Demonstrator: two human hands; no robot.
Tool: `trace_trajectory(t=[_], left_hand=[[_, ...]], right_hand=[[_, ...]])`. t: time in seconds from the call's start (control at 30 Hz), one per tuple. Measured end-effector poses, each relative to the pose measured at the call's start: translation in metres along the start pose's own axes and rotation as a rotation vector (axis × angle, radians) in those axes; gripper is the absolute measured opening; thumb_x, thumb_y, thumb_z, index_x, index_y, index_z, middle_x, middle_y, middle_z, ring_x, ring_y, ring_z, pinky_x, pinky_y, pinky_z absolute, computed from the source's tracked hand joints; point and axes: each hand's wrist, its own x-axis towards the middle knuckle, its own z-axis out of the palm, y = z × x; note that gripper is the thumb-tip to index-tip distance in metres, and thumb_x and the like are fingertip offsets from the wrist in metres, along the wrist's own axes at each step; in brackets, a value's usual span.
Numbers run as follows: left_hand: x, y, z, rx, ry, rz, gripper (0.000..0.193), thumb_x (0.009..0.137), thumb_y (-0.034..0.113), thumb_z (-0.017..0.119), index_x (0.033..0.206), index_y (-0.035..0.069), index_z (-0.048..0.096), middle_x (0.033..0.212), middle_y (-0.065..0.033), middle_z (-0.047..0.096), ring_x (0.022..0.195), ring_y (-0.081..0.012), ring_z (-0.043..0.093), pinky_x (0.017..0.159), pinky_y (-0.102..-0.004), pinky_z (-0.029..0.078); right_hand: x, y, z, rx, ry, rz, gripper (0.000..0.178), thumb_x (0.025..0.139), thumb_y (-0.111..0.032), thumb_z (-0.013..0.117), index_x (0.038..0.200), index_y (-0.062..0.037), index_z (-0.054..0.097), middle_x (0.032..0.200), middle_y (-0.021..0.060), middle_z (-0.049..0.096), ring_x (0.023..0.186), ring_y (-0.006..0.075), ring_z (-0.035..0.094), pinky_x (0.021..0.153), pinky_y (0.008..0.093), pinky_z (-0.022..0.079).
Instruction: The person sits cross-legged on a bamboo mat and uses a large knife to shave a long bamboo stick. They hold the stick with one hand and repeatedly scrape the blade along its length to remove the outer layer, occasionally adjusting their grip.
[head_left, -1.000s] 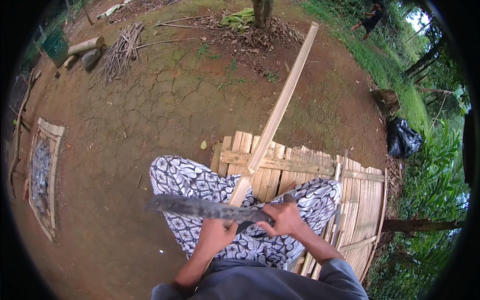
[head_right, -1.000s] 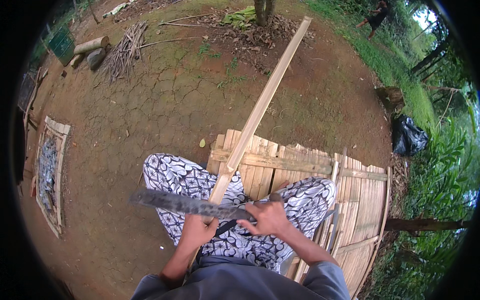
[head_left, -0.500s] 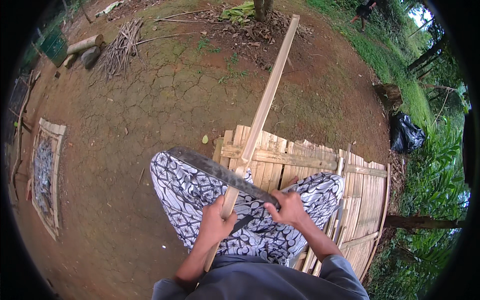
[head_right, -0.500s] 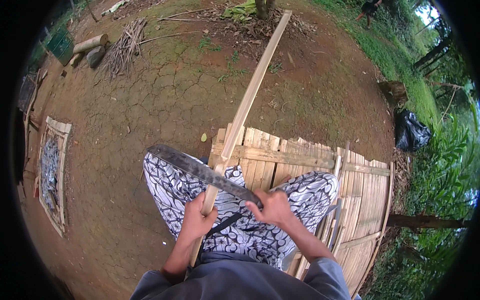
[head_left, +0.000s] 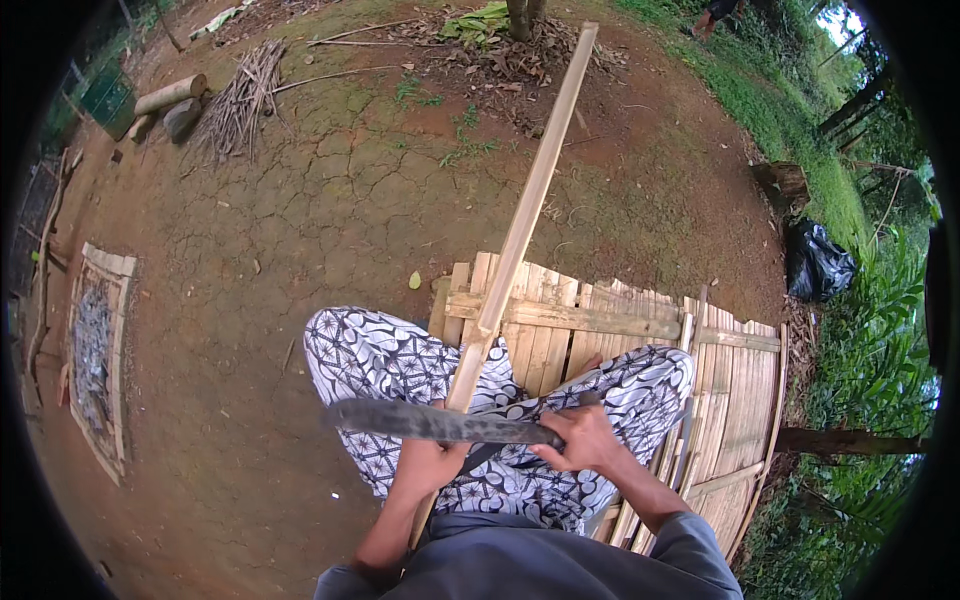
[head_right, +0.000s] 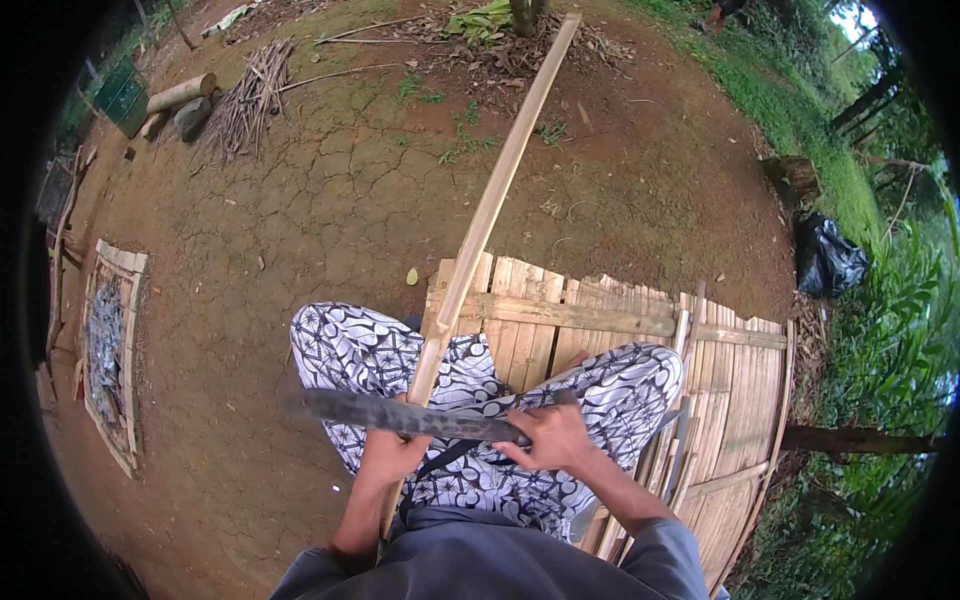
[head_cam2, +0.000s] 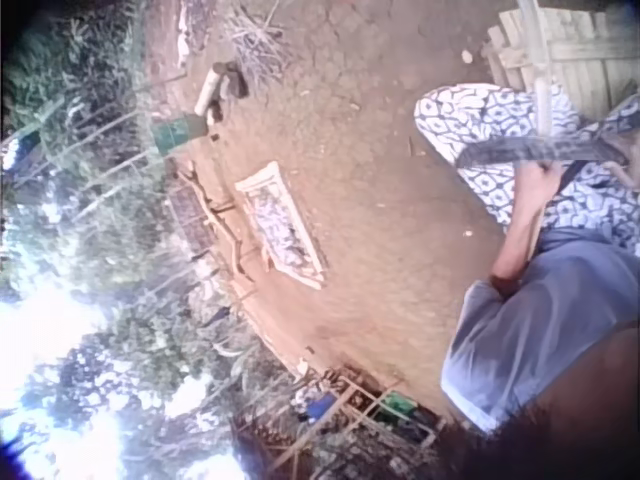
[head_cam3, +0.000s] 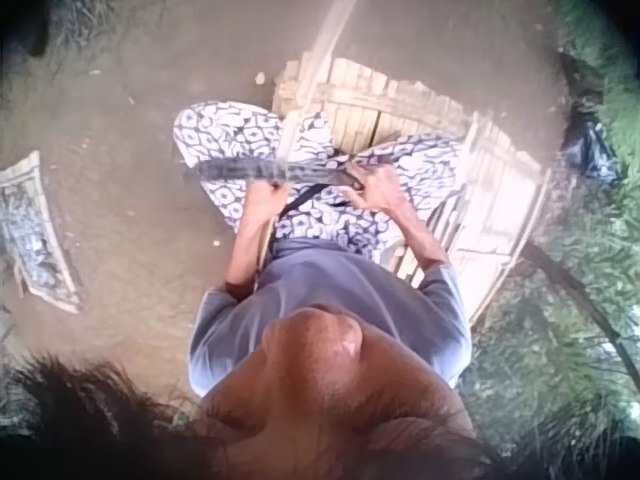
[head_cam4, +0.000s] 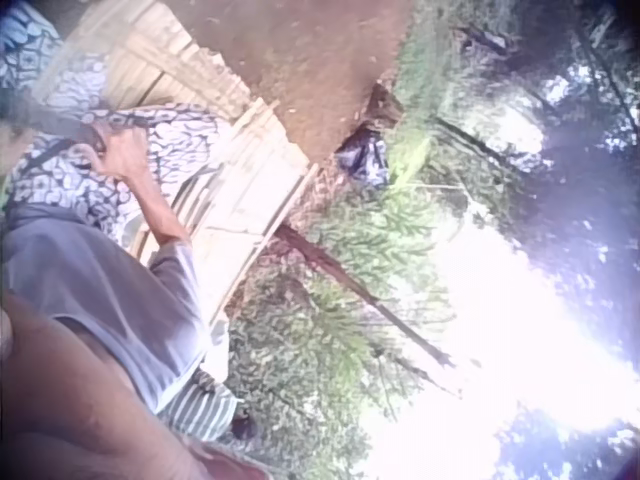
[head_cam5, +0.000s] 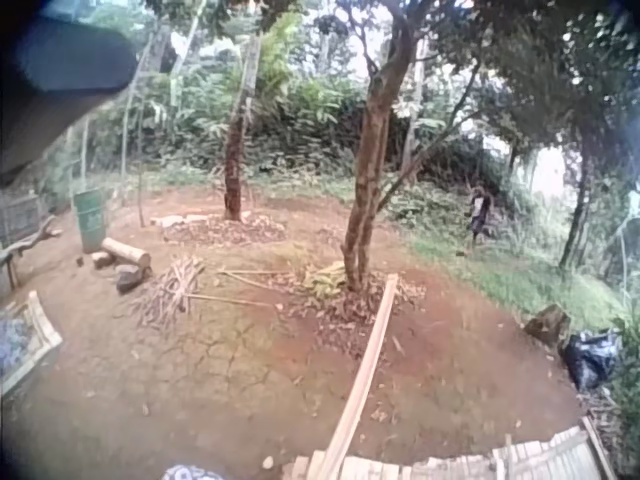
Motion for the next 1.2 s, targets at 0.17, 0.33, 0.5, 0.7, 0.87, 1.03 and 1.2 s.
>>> trace_trajectory(t=[0.17, 0.33, 0.5, 0.7, 0.87, 1.03, 1.2], left_hand=[[0.012, 0.015, -0.006, 0.014, -0.064, -0.214, 0.018, 0.075, 0.004, 0.062, 0.091, 0.0, 0.058, 0.072, -0.0107, 0.059, 0.063, -0.0207, 0.057, 0.06, -0.0328, 0.047], [0.0, -0.003, -0.004, 0.018, 0.044, 0.046, 0.018, 0.074, 0.004, 0.064, 0.091, 0.001, 0.059, 0.068, -0.0107, 0.057, 0.061, -0.0235, 0.056, 0.06, -0.0356, 0.048], [0.012, 0.011, -0.009, 0.105, 0.0, -0.164, 0.022, 0.072, 0.004, 0.065, 0.093, -0.001, 0.06, 0.074, -0.0166, 0.064, 0.06, -0.0283, 0.063, 0.058, -0.0354, 0.05], [-0.003, 0.014, -0.015, 0.135, 0.018, -0.061, 0.023, 0.072, 0.007, 0.065, 0.091, -0.003, 0.057, 0.064, -0.0196, 0.061, 0.059, -0.0368, 0.064, 0.057, -0.04, 0.05], [0.004, 0.013, -0.016, 0.16, 0.034, -0.068, 0.022, 0.071, 0.008, 0.066, 0.086, -0.004, 0.054, 0.064, -0.0247, 0.058, 0.062, -0.0447, 0.061, 0.058, -0.0431, 0.049], [0.002, 0.022, -0.011, 0.24, 0.01, -0.082, 0.023, 0.073, 0.007, 0.065, 0.091, -0.004, 0.057, 0.066, -0.0232, 0.061, 0.064, -0.0411, 0.064, 0.06, -0.0451, 0.05], [0.004, 0.014, -0.017, 0.249, -0.019, 0.036, 0.021, 0.07, 0.005, 0.064, 0.088, -0.003, 0.059, 0.063, -0.0179, 0.061, 0.059, -0.0327, 0.065, 0.058, -0.0374, 0.051]], right_hand=[[0.002, 0.004, -0.016, 0.034, -0.039, 0.199, 0.036, 0.082, -0.044, 0.061, 0.081, -0.0074, 0.063, 0.054, 0.0098, 0.056, 0.048, 0.0312, 0.057, 0.059, 0.0395, 0.047], [0.007, 0.006, -0.022, -0.12, -0.085, -0.105, 0.039, 0.086, -0.049, 0.058, 0.086, -0.011, 0.065, 0.056, 0.0084, 0.061, 0.049, 0.0272, 0.062, 0.049, 0.0389, 0.05], [0.011, 0.017, -0.027, -0.066, -0.018, 0.129, 0.038, 0.083, -0.046, 0.06, 0.08, -0.0077, 0.063, 0.052, 0.0068, 0.057, 0.045, 0.0284, 0.057, 0.047, 0.0398, 0.046], [0.019, 0.024, -0.033, -0.233, 0.025, -0.086, 0.046, 0.083, -0.056, 0.058, 0.084, -0.0108, 0.067, 0.055, 0.0087, 0.061, 0.048, 0.0246, 0.061, 0.06, 0.0373, 0.053], [0.02, -0.002, -0.041, -0.224, -0.052, 0.0, 0.045, 0.084, -0.056, 0.058, 0.081, -0.0113, 0.066, 0.05, 0.0062, 0.057, 0.045, 0.0236, 0.058, 0.058, 0.0379, 0.051], [0.034, 0.022, -0.052, -0.216, 0.088, 0.054, 0.048, 0.086, -0.057, 0.056, 0.079, -0.0103, 0.065, 0.053, 0.0071, 0.058, 0.04, 0.022, 0.054, 0.05, 0.0377, 0.048], [0.035, -0.009, -0.055, -0.318, 0.047, -0.132, 0.051, 0.088, -0.059, 0.052, 0.08, -0.0097, 0.063, 0.051, 0.0052, 0.057, 0.038, 0.02, 0.052, 0.045, 0.0384, 0.043]])
